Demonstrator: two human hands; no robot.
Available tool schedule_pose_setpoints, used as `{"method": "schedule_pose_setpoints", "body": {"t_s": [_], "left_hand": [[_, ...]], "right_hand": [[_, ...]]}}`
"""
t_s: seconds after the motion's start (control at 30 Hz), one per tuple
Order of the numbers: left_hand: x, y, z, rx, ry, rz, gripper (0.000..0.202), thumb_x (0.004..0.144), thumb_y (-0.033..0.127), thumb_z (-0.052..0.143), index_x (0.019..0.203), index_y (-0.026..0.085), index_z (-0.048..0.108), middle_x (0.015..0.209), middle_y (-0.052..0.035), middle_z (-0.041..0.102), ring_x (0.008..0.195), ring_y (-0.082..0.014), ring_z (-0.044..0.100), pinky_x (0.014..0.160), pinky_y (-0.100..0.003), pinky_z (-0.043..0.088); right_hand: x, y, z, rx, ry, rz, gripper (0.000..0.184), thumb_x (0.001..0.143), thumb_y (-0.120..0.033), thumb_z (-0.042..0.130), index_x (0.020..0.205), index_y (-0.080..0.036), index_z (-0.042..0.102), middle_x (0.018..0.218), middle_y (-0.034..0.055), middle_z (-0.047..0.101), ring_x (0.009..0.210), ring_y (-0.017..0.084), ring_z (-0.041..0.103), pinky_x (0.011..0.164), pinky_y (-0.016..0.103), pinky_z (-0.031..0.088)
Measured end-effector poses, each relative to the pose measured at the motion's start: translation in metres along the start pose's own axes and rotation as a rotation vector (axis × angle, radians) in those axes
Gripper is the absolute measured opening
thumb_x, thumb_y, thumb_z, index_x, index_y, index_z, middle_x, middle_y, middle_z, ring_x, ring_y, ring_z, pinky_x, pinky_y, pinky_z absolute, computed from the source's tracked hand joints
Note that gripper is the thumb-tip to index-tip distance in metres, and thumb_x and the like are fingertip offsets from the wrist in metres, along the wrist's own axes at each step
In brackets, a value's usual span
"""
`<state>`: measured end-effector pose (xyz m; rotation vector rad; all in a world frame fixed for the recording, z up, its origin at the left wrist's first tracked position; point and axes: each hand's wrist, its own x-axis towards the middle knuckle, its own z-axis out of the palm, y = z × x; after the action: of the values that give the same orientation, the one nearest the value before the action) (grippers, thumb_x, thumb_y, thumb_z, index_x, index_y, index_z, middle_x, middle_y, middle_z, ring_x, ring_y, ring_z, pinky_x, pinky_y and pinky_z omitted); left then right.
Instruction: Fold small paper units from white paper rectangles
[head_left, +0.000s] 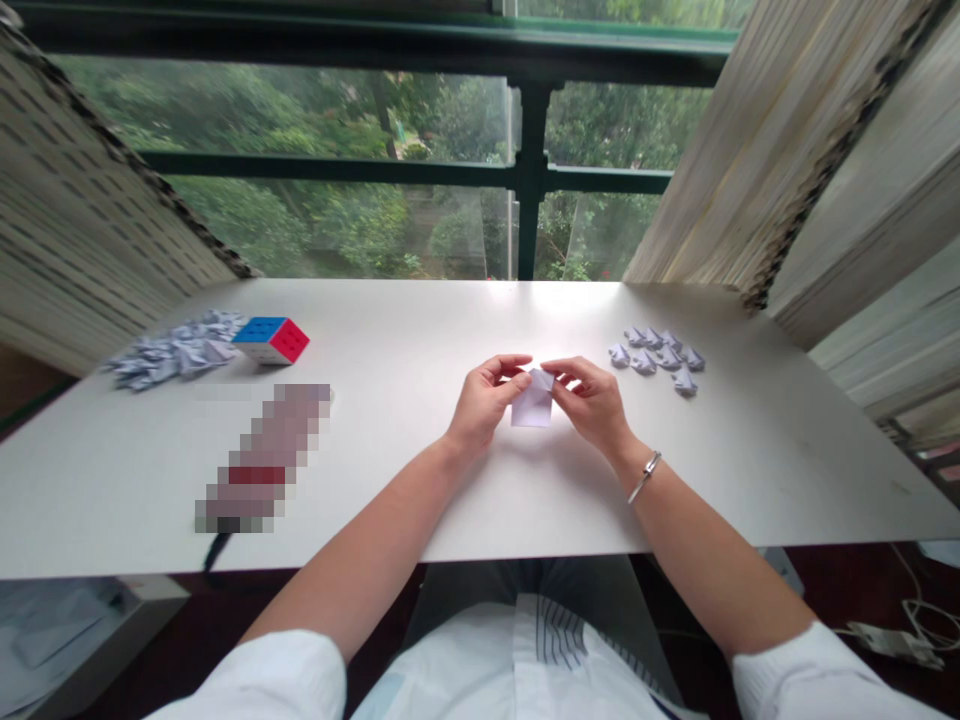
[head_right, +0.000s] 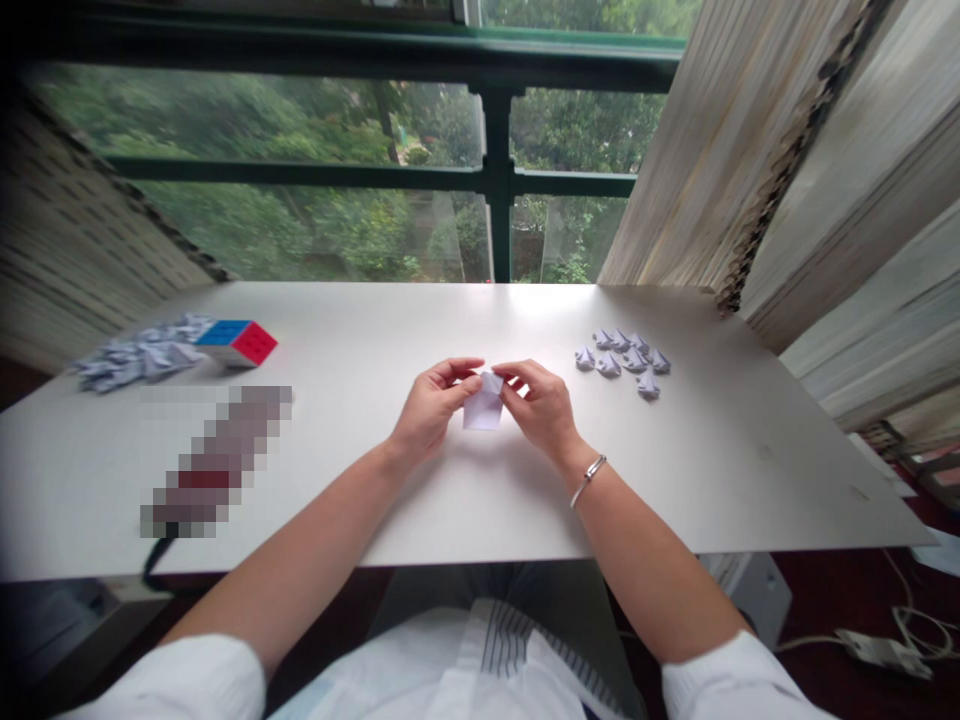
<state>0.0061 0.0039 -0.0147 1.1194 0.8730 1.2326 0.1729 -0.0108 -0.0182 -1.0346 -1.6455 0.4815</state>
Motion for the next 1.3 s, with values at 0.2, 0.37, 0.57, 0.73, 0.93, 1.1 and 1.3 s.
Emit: {"method": "schedule_pose_setpoints", "body": {"t_s": [0.2, 0.37, 0.57, 0.73, 0.93, 1.1, 1.3], "left_hand": [[-0.006, 0.006, 0.002, 0.100, -0.152, -0.060, 0.032, 0.070, 0.033, 0.078, 0.099, 0.018, 0.073, 0.082, -0.0027, 0.067, 0.073, -0.0129, 0.061, 0.066, -0.025, 0.052], [-0.005, 0.006, 0.004, 0.045, -0.031, -0.040, 0.032, 0.066, 0.033, 0.080, 0.092, 0.016, 0.073, 0.082, -0.0039, 0.069, 0.070, -0.0130, 0.061, 0.060, -0.024, 0.051], [-0.004, 0.006, 0.004, -0.015, -0.011, -0.047, 0.032, 0.064, 0.032, 0.081, 0.091, 0.015, 0.073, 0.080, -0.0035, 0.069, 0.071, -0.0134, 0.062, 0.062, -0.025, 0.052], [-0.002, 0.005, 0.002, -0.005, -0.004, -0.023, 0.027, 0.064, 0.029, 0.079, 0.086, 0.015, 0.071, 0.080, -0.0029, 0.069, 0.069, -0.0129, 0.062, 0.065, -0.027, 0.053], [-0.002, 0.007, 0.002, 0.062, -0.013, 0.016, 0.025, 0.066, 0.027, 0.079, 0.085, 0.014, 0.070, 0.078, -0.0025, 0.068, 0.070, -0.0128, 0.062, 0.065, -0.026, 0.053], [-0.003, 0.008, 0.002, 0.063, -0.058, 0.032, 0.025, 0.069, 0.031, 0.079, 0.085, 0.013, 0.070, 0.079, -0.0037, 0.069, 0.071, -0.0132, 0.062, 0.067, -0.026, 0.052], [-0.004, 0.010, 0.002, 0.085, -0.107, 0.026, 0.030, 0.068, 0.037, 0.081, 0.082, 0.013, 0.069, 0.076, -0.0034, 0.067, 0.068, -0.0127, 0.061, 0.066, -0.027, 0.051]], "right_hand": [[-0.001, 0.001, -0.001, -0.017, 0.020, -0.009, 0.015, 0.078, -0.016, 0.063, 0.088, -0.023, 0.072, 0.080, 0.0006, 0.067, 0.065, 0.012, 0.059, 0.056, 0.024, 0.046], [0.000, -0.004, -0.002, -0.026, 0.006, 0.021, 0.010, 0.081, -0.022, 0.064, 0.088, -0.023, 0.071, 0.082, 0.0014, 0.068, 0.065, 0.013, 0.061, 0.054, 0.024, 0.046], [0.001, -0.007, -0.006, -0.072, -0.059, -0.005, 0.014, 0.084, -0.028, 0.064, 0.094, -0.024, 0.074, 0.088, 0.0036, 0.067, 0.069, 0.013, 0.062, 0.054, 0.024, 0.047], [0.000, -0.012, -0.006, -0.073, -0.124, 0.016, 0.019, 0.084, -0.033, 0.066, 0.099, -0.024, 0.071, 0.099, 0.0046, 0.065, 0.079, 0.015, 0.065, 0.058, 0.024, 0.051], [-0.002, -0.014, -0.004, -0.124, -0.082, 0.034, 0.025, 0.082, -0.045, 0.070, 0.095, -0.024, 0.070, 0.096, 0.0039, 0.067, 0.081, 0.016, 0.067, 0.062, 0.026, 0.054], [-0.002, -0.011, -0.004, -0.118, -0.046, 0.005, 0.023, 0.085, -0.044, 0.067, 0.101, -0.028, 0.070, 0.098, 0.0034, 0.070, 0.080, 0.016, 0.068, 0.067, 0.028, 0.056], [0.000, -0.009, -0.007, -0.190, -0.045, 0.000, 0.020, 0.086, -0.044, 0.065, 0.084, -0.025, 0.072, 0.088, 0.0037, 0.069, 0.073, 0.016, 0.066, 0.066, 0.028, 0.054]]}}
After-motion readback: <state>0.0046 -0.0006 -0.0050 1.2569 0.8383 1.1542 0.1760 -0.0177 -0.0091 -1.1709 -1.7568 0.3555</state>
